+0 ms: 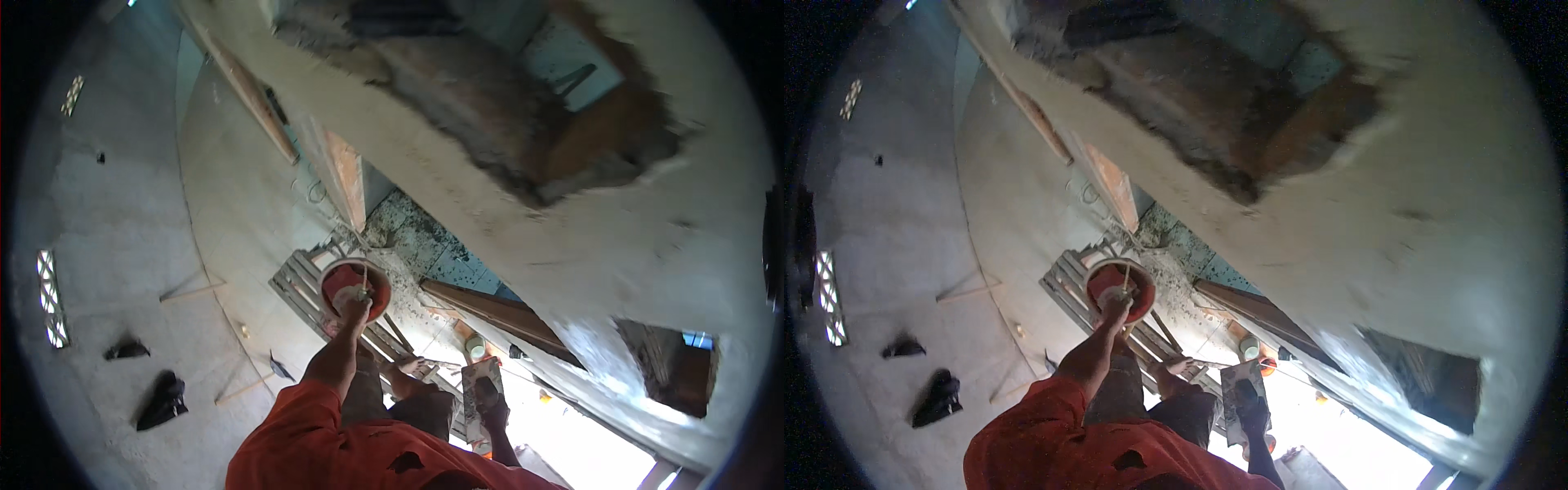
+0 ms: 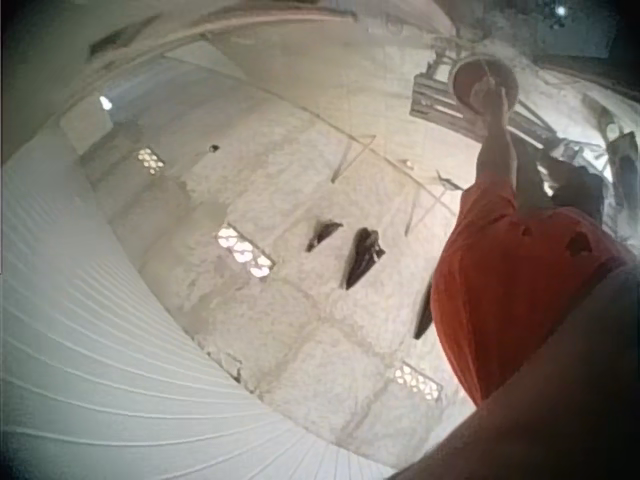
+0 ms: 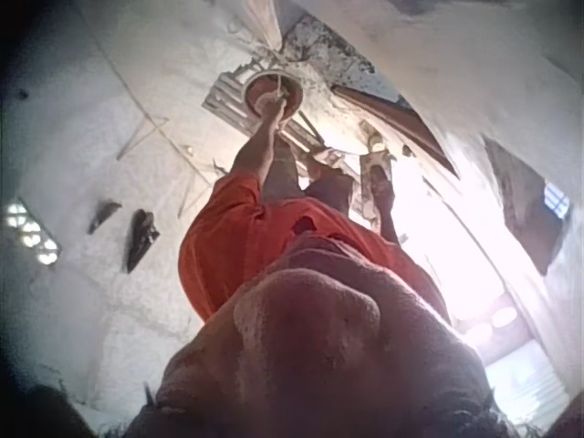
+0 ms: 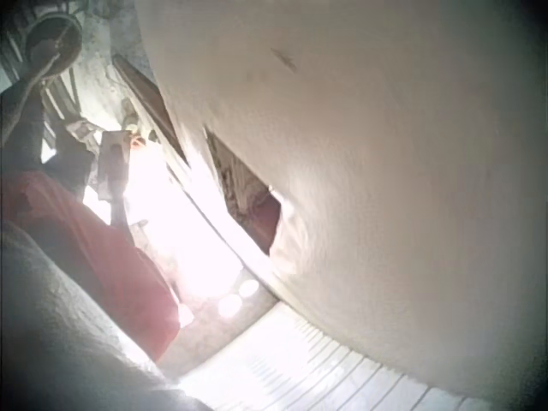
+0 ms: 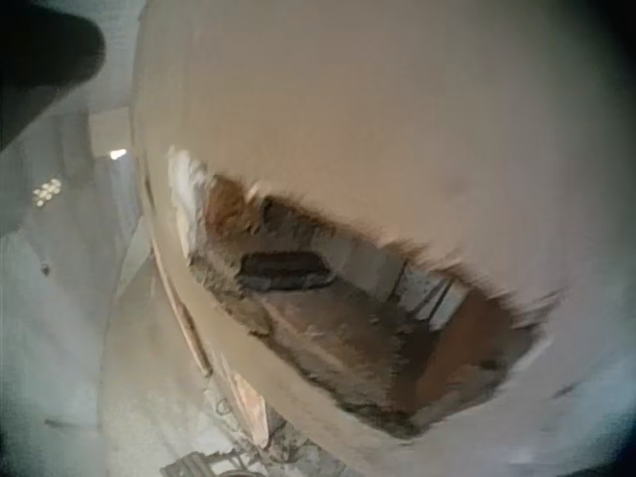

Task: The person smooths plaster onto a wall and around wall openings using a float, scoops more plaster mixture from a bucket onto the float, and applies it to the wall edges.

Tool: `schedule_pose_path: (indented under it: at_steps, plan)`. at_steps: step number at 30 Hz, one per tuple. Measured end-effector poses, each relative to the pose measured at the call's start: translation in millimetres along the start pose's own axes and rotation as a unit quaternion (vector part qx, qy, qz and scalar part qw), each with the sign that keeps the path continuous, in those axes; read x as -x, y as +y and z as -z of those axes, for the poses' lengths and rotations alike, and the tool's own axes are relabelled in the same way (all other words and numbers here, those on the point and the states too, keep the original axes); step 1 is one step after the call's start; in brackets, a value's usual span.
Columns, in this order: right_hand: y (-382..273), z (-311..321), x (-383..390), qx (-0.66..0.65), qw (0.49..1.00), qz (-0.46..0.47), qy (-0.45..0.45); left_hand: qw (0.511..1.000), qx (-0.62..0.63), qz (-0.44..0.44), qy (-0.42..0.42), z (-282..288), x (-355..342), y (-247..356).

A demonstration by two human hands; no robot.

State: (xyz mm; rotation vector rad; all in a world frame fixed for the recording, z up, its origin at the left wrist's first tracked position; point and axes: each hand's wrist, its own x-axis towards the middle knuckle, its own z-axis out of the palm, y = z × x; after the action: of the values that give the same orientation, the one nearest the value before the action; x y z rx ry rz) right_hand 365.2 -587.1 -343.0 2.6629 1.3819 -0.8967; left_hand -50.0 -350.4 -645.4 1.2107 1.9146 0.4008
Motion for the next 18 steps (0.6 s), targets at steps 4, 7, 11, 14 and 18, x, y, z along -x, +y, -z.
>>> schedule_pose_path:
  at_steps: [4, 7, 11, 14, 18]
  plan:
    - [44.1, -26.2, 24.3, -0.088, 0.991, -0.093, 0.039, 0.968, -0.1, -0.158, -0.166, 25.0, 27.1, 146.4]
    - [121.4, -98.0, 55.2, -0.041, 0.986, -0.101, 0.128, 0.956, -0.068, -0.159, -0.235, -43.0, 42.6, 183.8]
    - [125.3, -162.6, 85.9, -0.102, 0.971, -0.198, 0.089, 0.935, -0.111, -0.191, -0.276, -52.8, 42.2, 198.5]
    - [67.9, -145.1, 135.2, -0.228, 0.9, -0.365, 0.063, 0.915, -0.134, -0.209, -0.317, -78.7, 65.3, 213.7]
    - [37.1, -193.9, 199.6, -0.362, 0.753, -0.538, 0.113, 0.869, -0.167, -0.159, -0.437, -110.0, 82.1, 246.0]
